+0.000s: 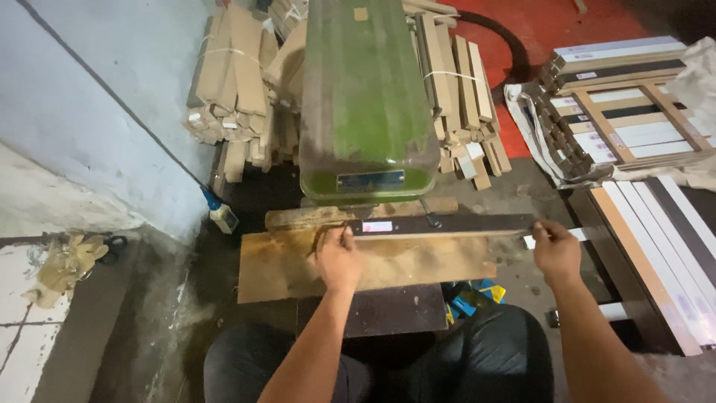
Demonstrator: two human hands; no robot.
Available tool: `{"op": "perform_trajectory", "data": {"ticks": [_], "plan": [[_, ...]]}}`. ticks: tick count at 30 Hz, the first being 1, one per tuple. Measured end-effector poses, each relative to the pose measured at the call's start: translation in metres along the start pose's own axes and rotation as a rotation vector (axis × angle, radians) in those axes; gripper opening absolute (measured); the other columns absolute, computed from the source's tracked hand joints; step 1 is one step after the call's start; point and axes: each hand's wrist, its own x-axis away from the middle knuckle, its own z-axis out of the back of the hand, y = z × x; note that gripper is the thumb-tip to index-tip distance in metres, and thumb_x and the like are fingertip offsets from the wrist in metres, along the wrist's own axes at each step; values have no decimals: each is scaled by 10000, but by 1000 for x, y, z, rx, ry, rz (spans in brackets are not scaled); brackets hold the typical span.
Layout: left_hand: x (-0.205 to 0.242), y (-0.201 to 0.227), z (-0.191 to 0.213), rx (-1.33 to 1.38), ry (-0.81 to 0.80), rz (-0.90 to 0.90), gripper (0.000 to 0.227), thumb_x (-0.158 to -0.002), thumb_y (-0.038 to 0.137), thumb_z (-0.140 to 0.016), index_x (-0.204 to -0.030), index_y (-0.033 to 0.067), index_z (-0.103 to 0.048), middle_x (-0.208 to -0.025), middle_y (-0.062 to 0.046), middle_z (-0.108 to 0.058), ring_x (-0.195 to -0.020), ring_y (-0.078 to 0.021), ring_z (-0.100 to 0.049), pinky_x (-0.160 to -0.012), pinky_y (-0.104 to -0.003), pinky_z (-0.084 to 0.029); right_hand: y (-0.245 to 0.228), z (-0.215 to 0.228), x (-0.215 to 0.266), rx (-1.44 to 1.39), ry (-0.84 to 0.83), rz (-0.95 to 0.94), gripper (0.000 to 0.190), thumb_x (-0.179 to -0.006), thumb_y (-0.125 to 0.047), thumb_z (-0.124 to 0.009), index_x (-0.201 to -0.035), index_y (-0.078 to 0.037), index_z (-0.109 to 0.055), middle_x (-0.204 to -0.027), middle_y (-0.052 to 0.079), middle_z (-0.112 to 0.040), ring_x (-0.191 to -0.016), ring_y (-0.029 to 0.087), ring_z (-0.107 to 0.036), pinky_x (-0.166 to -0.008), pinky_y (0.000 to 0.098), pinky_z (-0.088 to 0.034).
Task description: Operating a press machine to process wooden slats, involving picking, positioning, and pressing.
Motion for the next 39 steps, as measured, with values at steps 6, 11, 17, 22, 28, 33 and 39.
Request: {"op": "perform_trajectory", "data": {"ticks": [6,11,17,22,28,33,39], "plan": [[-19,-13,109,-91,-56,105,206,-1026,330,-564,-1038,255,-756,-1016,-53,-728,-1064,-269,-705,-986,-509,-468,-76,-13,65,-170,-158,16,233,-984,-57,-624,-1141,4,-786,-1039,289,-748,-1020,461,-705,-865,538,-525],[-64,-120,125,-189,-5,252,254,-1058,390,-552,-1132,252,-752,-1107,-16,-751,-1101,-283,-704,-1012,-554,-434,-163,-33,118,-60,-231,157,197,-904,-205,-736,-1036,-96,-836,-1031,202,-785,-1071,428,-709,-941,508,-552],[-84,-132,170,-82,28,245,306,-1114,341,-537,-1238,144,-735,-1154,-96,-722,-1120,-343,-682,-999,-535,-484,-155,-123,109,-191,-238,73,228,-943,-282,-705,-1088,-149,-819,-1010,123,-796,-1064,358,-722,-924,463,-551],[-87,-119,175,0,27,249,304,-1112,294,-547,-1245,85,-724,-1150,-134,-711,-1134,-363,-667,-998,-541,-506,-169,-124,112,-134,-251,-16,280,-978,-391,-668,-1072,-176,-820,-914,113,-799,-983,353,-742,-854,456,-564],[-91,-113,173,-12,57,262,295,-1110,311,-568,-1224,94,-731,-1128,-120,-715,-1101,-348,-678,-962,-518,-524,-170,-124,109,-154,-203,35,278,-982,-313,-658,-981,-93,-828,-856,217,-775,-942,455,-724,-788,496,-551],[-97,-118,163,21,102,258,284,-1108,257,-564,-1232,50,-713,-1138,-162,-695,-1110,-384,-668,-922,-561,-548,-166,-130,109,-212,-166,61,252,-965,-319,-706,-1041,-110,-825,-870,200,-777,-932,433,-729,-796,498,-560],[-82,-88,158,-259,386,95,257,-966,194,-698,-1213,130,-727,-1139,-90,-652,-1089,-348,-659,-845,-627,-569,-157,-137,108,-231,-167,58,248,-969,-314,-725,-1130,-143,-807,-891,159,-788,-960,406,-734,-811,490,-569]]}}
